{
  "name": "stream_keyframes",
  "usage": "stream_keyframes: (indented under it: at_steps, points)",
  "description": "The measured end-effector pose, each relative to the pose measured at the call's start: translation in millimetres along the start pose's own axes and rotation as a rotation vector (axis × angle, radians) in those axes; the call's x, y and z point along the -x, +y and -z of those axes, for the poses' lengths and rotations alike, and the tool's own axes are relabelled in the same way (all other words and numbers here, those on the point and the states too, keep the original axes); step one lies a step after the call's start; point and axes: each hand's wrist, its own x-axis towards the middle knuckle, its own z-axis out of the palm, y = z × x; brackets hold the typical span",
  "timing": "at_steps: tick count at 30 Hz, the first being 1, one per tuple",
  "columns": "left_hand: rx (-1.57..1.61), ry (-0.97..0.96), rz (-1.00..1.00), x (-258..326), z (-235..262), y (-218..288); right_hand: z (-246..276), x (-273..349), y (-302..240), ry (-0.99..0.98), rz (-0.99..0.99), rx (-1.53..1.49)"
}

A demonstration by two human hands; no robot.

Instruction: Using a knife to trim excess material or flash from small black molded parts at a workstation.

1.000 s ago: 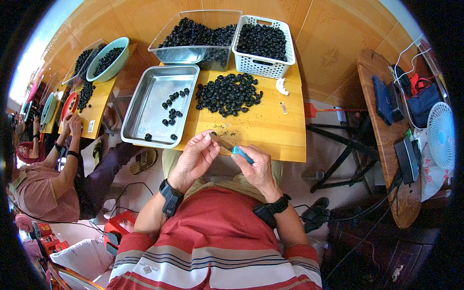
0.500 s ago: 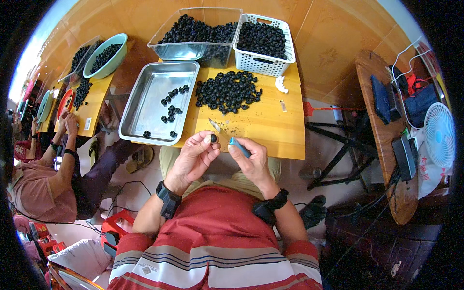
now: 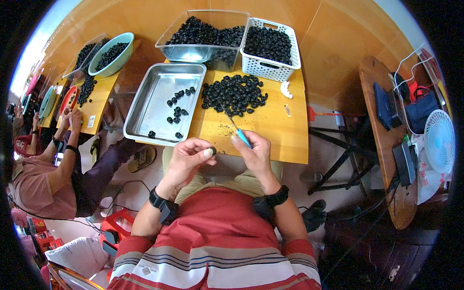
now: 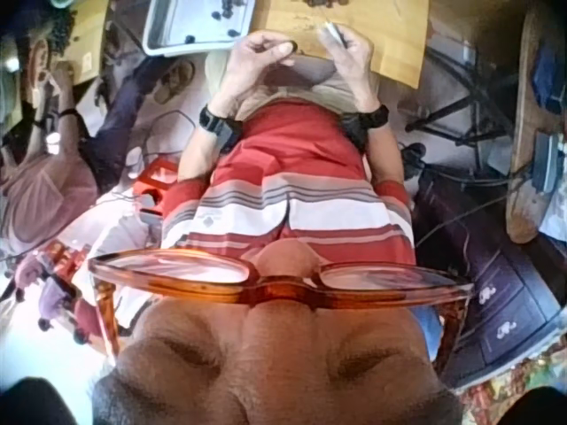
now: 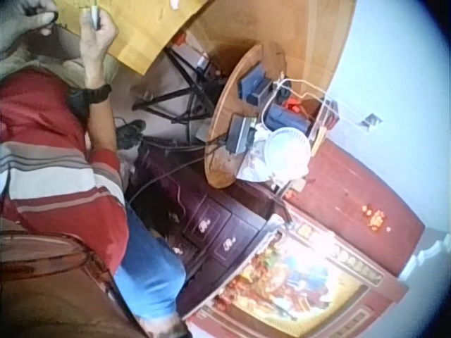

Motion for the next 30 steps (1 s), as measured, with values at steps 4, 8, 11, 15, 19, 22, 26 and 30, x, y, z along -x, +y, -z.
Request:
stream_keyframes:
  at_steps: [4, 8, 11, 15, 19, 22, 26, 30]
  points:
    - [-0.935, 0.320, -0.288, -1.5, 24.1, 31.7, 14.3, 2.0, 13.6, 0.028, -0.021, 0.013]
    - [-1.337, 0.399, -0.469, -10.4, 58.0, 41.0, 22.5, 2.0, 21.0, 0.043, -0.019, 0.030]
    - [-1.484, 0.422, -0.447, -16.2, 52.8, 41.4, 27.8, 0.4, 27.0, 0.072, -0.042, 0.015]
    - [-1.537, 0.311, -0.511, -40.0, 39.6, 28.3, 34.2, -1.0, 31.9, 0.088, -0.049, 0.046]
    - [-1.858, 0.115, -0.620, -76.7, 23.8, 19.2, 35.7, 0.8, 36.6, 0.082, -0.002, 0.111]
    - [-2.206, 0.115, -0.571, -104.4, 28.5, 3.6, 37.4, 1.9, 34.0, 0.084, -0.024, 0.076]
    - [-2.324, 0.154, -0.680, -118.9, 36.2, -5.8, 40.8, 4.1, 29.9, 0.086, -0.041, 0.077]
    - [-2.347, 0.115, -0.532, -121.7, 28.0, -2.8, 43.7, 3.5, 28.4, 0.078, -0.039, 0.086]
